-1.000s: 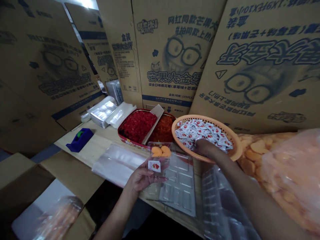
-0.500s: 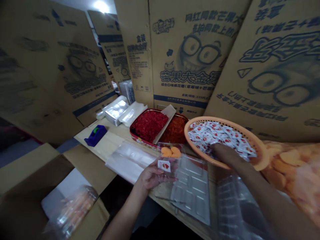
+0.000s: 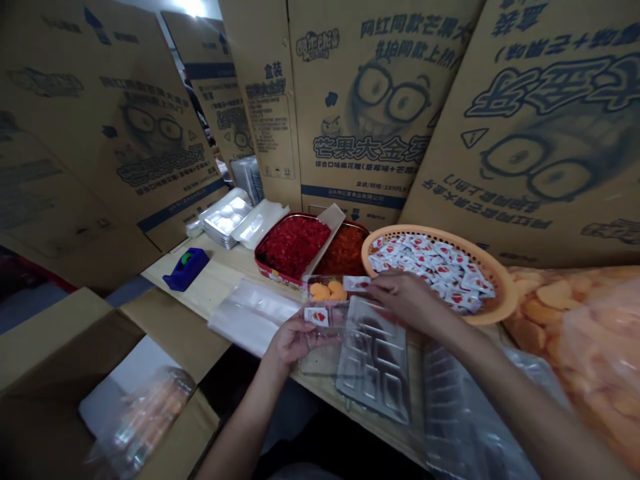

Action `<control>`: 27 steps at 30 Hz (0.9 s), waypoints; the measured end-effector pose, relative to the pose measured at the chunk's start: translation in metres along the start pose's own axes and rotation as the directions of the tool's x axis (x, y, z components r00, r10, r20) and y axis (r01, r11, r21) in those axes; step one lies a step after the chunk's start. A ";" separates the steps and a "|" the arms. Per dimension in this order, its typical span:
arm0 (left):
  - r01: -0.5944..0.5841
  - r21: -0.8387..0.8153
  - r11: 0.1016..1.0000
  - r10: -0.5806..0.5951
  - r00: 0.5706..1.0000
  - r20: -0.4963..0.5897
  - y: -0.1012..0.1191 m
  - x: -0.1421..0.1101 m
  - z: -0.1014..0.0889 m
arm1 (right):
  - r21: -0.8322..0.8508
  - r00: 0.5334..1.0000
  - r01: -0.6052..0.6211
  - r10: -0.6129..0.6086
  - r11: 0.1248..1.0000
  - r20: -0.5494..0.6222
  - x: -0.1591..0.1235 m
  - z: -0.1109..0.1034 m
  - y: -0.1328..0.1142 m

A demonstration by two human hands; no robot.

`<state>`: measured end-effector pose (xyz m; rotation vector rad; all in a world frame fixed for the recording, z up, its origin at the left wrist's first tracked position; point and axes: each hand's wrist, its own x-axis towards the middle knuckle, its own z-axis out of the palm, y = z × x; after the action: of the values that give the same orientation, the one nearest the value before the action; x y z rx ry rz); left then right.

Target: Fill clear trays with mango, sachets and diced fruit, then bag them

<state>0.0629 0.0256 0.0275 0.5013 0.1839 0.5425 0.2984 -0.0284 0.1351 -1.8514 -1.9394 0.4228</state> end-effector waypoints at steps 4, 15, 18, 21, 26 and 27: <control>0.012 0.002 1.000 -0.012 1.000 -0.021 0.001 -0.001 0.001 | 0.260 0.941 -0.203 0.115 0.944 0.319 -0.002 0.027 -0.017; -0.035 0.002 0.999 0.035 0.997 -0.069 0.003 -0.006 -0.004 | -0.002 0.880 -0.242 0.221 0.970 0.421 0.005 0.049 -0.007; -0.034 0.021 0.999 0.036 0.997 -0.072 0.002 -0.008 -0.009 | -0.003 0.913 -0.246 0.233 0.969 0.334 0.017 0.043 -0.011; -0.047 0.007 0.999 0.047 0.996 -0.078 0.002 -0.013 -0.016 | -0.003 0.964 -0.225 0.223 0.974 0.147 0.043 0.042 -0.009; -0.082 -0.035 0.996 0.079 0.993 -0.093 0.000 -0.027 -0.032 | -0.219 0.954 -0.213 0.251 0.952 0.164 0.104 0.071 0.007; -0.088 -0.034 0.996 0.084 0.992 -0.097 0.000 -0.030 -0.035 | -0.238 0.950 -0.210 0.256 0.948 0.181 0.115 0.080 0.010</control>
<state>0.0270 0.0234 -0.0018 0.4477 0.2436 0.6535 0.2640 0.0921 0.0715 -2.2738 -1.9715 0.5154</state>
